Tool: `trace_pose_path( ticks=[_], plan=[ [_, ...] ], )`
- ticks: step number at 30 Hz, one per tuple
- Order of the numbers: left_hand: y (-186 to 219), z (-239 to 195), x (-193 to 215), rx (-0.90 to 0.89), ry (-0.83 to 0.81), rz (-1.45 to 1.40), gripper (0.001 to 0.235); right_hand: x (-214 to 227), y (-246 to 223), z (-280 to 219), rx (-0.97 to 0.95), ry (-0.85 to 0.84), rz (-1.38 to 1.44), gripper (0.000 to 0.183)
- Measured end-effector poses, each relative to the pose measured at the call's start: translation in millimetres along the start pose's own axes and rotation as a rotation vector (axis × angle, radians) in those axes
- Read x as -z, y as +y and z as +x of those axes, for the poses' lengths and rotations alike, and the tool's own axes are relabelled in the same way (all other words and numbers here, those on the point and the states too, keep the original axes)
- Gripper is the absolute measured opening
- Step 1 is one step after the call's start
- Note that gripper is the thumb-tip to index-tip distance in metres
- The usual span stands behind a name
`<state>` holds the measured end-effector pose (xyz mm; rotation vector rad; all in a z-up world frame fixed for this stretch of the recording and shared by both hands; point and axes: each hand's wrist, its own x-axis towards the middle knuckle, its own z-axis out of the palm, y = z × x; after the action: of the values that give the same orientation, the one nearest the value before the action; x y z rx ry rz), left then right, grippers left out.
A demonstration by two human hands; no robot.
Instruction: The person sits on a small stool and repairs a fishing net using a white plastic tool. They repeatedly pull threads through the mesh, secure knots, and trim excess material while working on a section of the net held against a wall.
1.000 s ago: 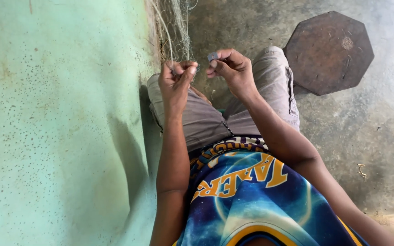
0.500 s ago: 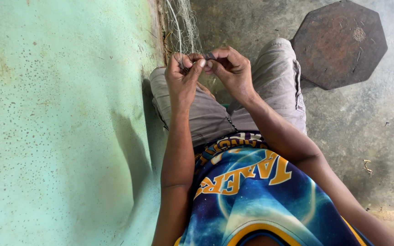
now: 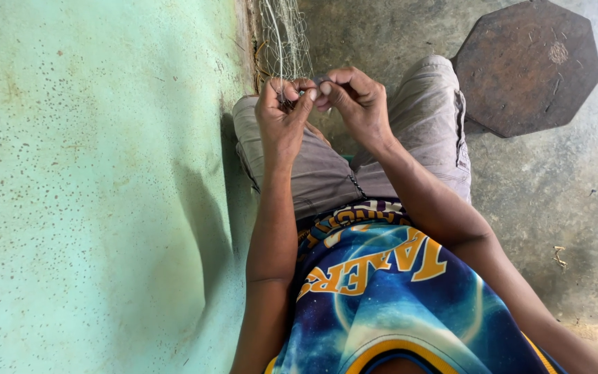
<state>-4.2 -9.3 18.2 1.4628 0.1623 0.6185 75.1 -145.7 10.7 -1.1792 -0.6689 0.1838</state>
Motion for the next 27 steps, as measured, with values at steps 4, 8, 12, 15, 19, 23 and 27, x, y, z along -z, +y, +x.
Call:
trace_pose_path(
  ticks=[4, 8, 12, 15, 19, 23, 27],
  plan=[
    [5.5, -2.2, 1.3, 0.056, -0.021, -0.039, 0.021, 3.1, 1.8, 2.4, -0.091, -0.082, 0.003, 0.015],
    [11.3, -1.6, 0.2, 0.060, -0.005, -0.034, 0.023, 2.8, 2.4, 3.9, -0.111, -0.091, -0.013, 0.018],
    [9.3, -1.2, 1.1, 0.042, -0.018, -0.001, 0.022, 3.2, 2.3, 4.5, -0.117, -0.087, -0.047, 0.020],
    [8.6, -1.6, 1.9, 0.034, -0.026, -0.009, 0.022, 4.1, 3.7, 4.0, -0.115, -0.090, -0.061, 0.020],
    [16.7, -2.6, 1.5, 0.063, -0.009, 0.051, 0.021, 4.6, 4.9, 4.1, -0.123, -0.089, -0.073, 0.020],
    [24.6, -3.0, -0.7, 0.087, -0.008, 0.026, 0.021, 6.1, 5.6, 3.7, -0.141, -0.099, -0.072, 0.020],
    [19.3, -1.7, 0.5, 0.065, -0.012, 0.024, 0.022, 7.4, 5.0, 5.6, -0.194, -0.101, -0.030, 0.020]
  ],
)
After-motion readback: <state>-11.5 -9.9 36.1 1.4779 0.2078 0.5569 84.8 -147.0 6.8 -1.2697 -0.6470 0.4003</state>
